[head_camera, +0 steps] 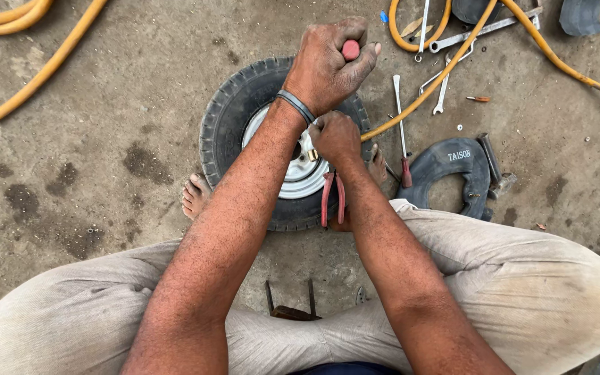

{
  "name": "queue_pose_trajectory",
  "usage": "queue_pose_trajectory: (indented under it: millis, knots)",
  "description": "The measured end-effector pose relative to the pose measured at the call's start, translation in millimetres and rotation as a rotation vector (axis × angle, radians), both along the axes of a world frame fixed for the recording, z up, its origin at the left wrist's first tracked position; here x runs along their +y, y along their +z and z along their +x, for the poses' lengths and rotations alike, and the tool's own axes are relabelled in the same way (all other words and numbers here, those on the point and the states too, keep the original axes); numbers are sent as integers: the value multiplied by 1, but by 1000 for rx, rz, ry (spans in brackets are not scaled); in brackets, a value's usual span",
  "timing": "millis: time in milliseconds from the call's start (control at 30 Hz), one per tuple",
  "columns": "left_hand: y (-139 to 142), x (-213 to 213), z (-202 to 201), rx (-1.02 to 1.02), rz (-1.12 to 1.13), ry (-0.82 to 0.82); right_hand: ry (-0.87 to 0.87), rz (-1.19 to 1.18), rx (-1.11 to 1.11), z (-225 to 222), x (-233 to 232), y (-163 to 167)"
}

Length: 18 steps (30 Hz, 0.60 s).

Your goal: The person uses a tire lever to pry the tire bead off the rim, then uses pliers to remove a valve core. They connect an air hose to the valve stem and inflate the tire, checking the valve area with pliers afterward.

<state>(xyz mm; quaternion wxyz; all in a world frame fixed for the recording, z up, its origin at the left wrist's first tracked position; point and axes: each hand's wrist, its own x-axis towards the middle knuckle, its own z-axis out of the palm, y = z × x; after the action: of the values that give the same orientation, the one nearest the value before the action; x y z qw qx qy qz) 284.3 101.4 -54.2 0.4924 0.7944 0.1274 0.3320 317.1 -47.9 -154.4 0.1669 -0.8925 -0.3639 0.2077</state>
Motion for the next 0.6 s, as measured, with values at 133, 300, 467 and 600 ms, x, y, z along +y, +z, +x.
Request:
queue_pose_trajectory:
  millis: [133, 300, 467, 600]
  knots:
    - [4, -12, 6, 0, -6, -19, 140, 126, -231, -27, -8, 3]
    - [2, -13, 6, 8, 12, -23, 243, 82, 93, -35, -3, 15]
    - [2, -9, 1, 51, -3, -13, 247, -74, 18, -1, -14, 41]
    - [5, -8, 0, 57, -45, -43, 495, -261, -76, 0, -26, 49]
